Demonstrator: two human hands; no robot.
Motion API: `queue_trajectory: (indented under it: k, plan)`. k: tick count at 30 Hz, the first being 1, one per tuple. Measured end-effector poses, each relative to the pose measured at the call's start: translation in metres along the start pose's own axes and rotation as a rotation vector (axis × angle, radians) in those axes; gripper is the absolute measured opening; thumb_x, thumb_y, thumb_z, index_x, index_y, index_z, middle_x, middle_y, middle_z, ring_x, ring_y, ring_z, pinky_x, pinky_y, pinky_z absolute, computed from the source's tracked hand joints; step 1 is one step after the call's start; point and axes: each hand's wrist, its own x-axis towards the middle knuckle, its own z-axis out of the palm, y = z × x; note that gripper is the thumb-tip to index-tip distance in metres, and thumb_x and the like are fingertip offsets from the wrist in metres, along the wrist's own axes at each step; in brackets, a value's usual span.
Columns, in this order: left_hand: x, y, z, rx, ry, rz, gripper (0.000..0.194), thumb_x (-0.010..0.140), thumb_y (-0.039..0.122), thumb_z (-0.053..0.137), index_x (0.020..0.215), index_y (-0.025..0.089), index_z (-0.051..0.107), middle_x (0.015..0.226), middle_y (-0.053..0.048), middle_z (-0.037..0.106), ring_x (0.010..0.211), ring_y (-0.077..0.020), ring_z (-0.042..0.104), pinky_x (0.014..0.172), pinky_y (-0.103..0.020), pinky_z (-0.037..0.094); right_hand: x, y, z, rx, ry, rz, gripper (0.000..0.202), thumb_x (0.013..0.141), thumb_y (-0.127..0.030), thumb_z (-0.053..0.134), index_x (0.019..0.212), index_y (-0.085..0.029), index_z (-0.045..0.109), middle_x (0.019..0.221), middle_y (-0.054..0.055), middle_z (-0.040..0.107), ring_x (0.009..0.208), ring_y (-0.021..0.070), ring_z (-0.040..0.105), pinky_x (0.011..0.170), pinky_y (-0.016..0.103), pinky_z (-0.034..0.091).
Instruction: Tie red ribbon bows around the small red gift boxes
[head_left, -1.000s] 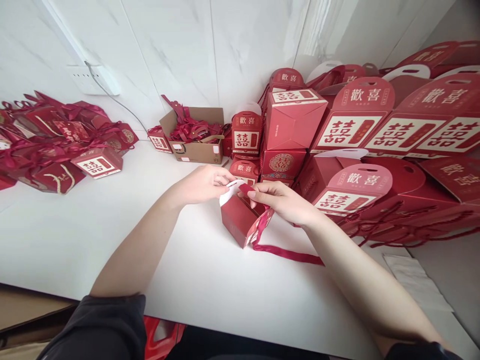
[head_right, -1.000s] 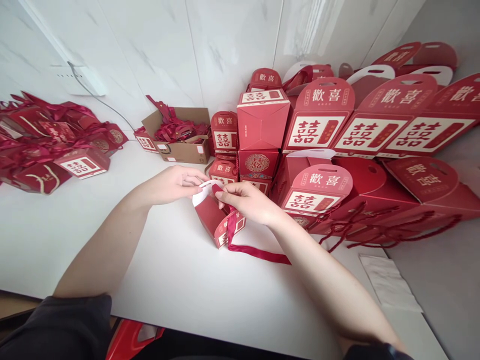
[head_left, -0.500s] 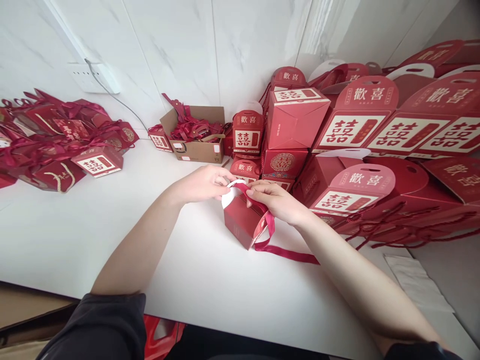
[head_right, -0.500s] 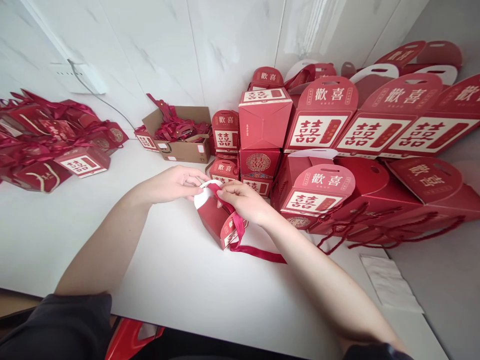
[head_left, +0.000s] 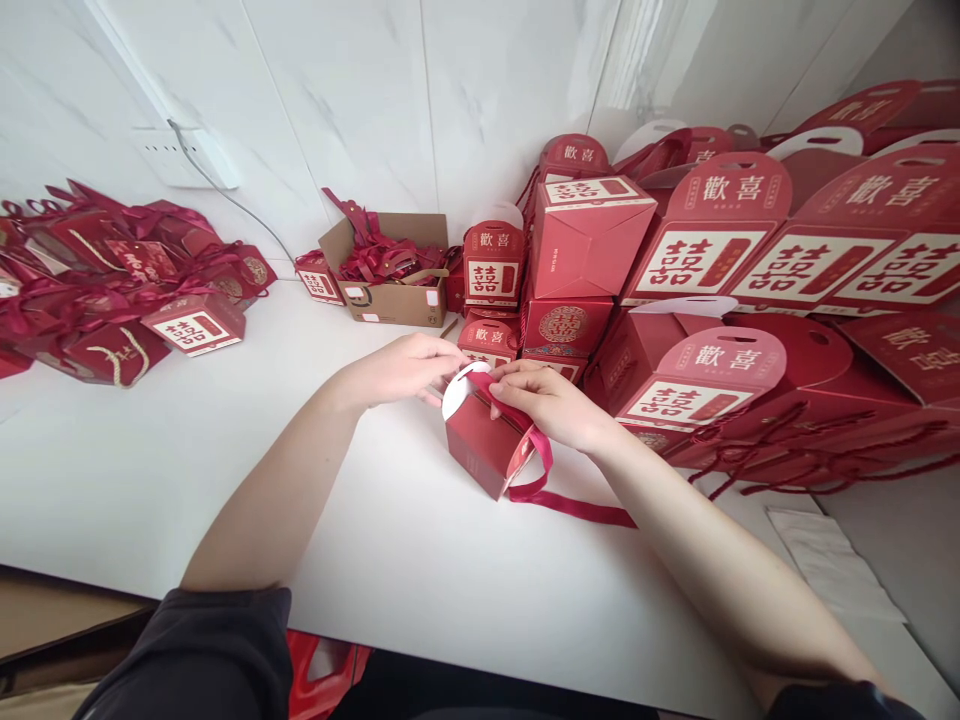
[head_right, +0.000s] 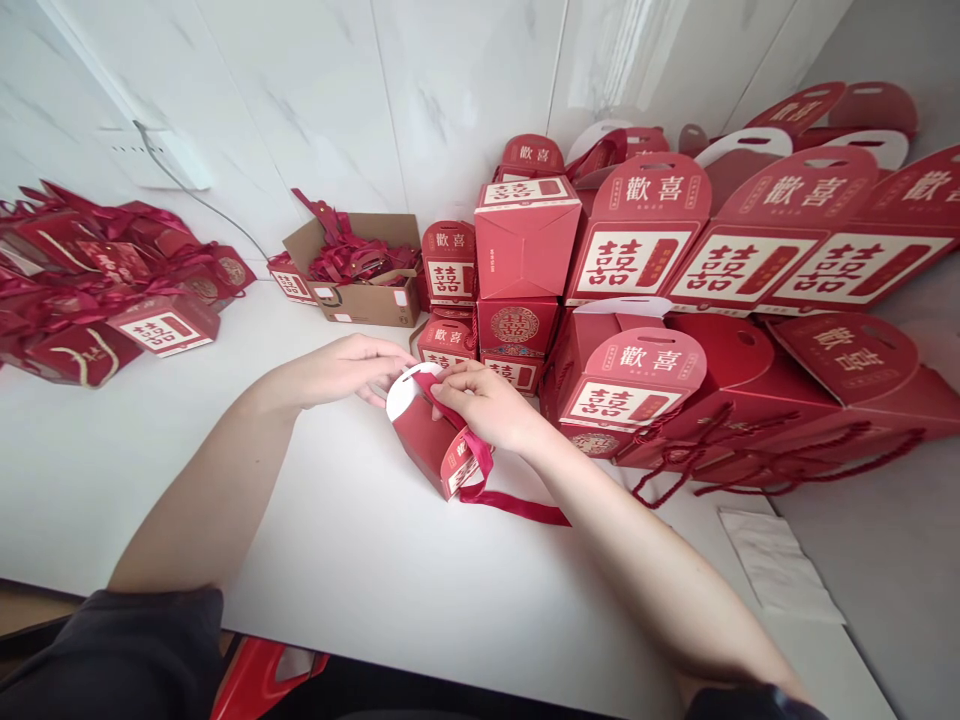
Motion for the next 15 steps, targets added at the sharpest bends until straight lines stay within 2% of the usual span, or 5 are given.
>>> queue_trajectory:
  k: [3, 7, 9, 12, 15]
  plan:
    - [0.002, -0.001, 0.001, 0.016, 0.007, 0.0, 0.036, 0.085, 0.05, 0.056, 0.094, 0.02, 0.072, 0.103, -0.006, 0.072, 0.1, -0.0234, 0.067, 0.079, -0.034, 0.058, 0.0, 0.0, 0.0, -0.006, -0.015, -0.007, 0.031, 0.091, -0.035, 0.057, 0.069, -0.02, 0.074, 0.109, 0.006, 0.065, 0.119, 0.0219, 0.052, 0.106, 0.033, 0.033]
    - [0.003, 0.0, 0.005, 0.068, 0.033, 0.027, 0.028, 0.081, 0.044, 0.06, 0.084, 0.018, 0.07, 0.089, -0.003, 0.069, 0.085, -0.0196, 0.067, 0.076, -0.033, 0.056, 0.0, 0.002, 0.0, -0.023, -0.028, -0.011, 0.03, 0.091, -0.035, 0.058, 0.071, -0.021, 0.074, 0.108, 0.006, 0.066, 0.12, 0.0218, 0.052, 0.106, 0.033, 0.033]
    - [0.001, 0.001, 0.002, 0.106, 0.034, 0.036, 0.024, 0.08, 0.042, 0.06, 0.082, 0.019, 0.068, 0.087, -0.002, 0.069, 0.085, -0.0195, 0.067, 0.075, -0.032, 0.055, 0.0, 0.001, -0.001, -0.041, -0.04, -0.031, 0.034, 0.093, -0.038, 0.054, 0.072, -0.02, 0.074, 0.104, 0.005, 0.068, 0.119, 0.0222, 0.052, 0.105, 0.033, 0.034]
    - [-0.003, -0.005, -0.018, 0.257, 0.111, 0.008, 0.017, 0.077, 0.035, 0.061, 0.077, 0.02, 0.068, 0.084, -0.002, 0.07, 0.087, -0.0213, 0.067, 0.073, -0.03, 0.051, -0.003, -0.002, -0.008, -0.047, -0.054, -0.041, 0.04, 0.097, -0.045, 0.047, 0.083, -0.019, 0.073, 0.103, 0.005, 0.069, 0.11, 0.0223, 0.057, 0.099, 0.034, 0.038]
    - [-0.01, -0.023, -0.051, 0.375, 0.261, -0.05, 0.012, 0.071, 0.032, 0.065, 0.065, 0.021, 0.066, 0.07, -0.002, 0.067, 0.074, -0.0222, 0.065, 0.063, -0.028, 0.046, -0.009, -0.01, -0.02, -0.063, -0.03, 0.009, 0.036, 0.096, -0.05, 0.047, 0.096, -0.02, 0.068, 0.105, 0.004, 0.068, 0.101, 0.0215, 0.061, 0.091, 0.034, 0.043]
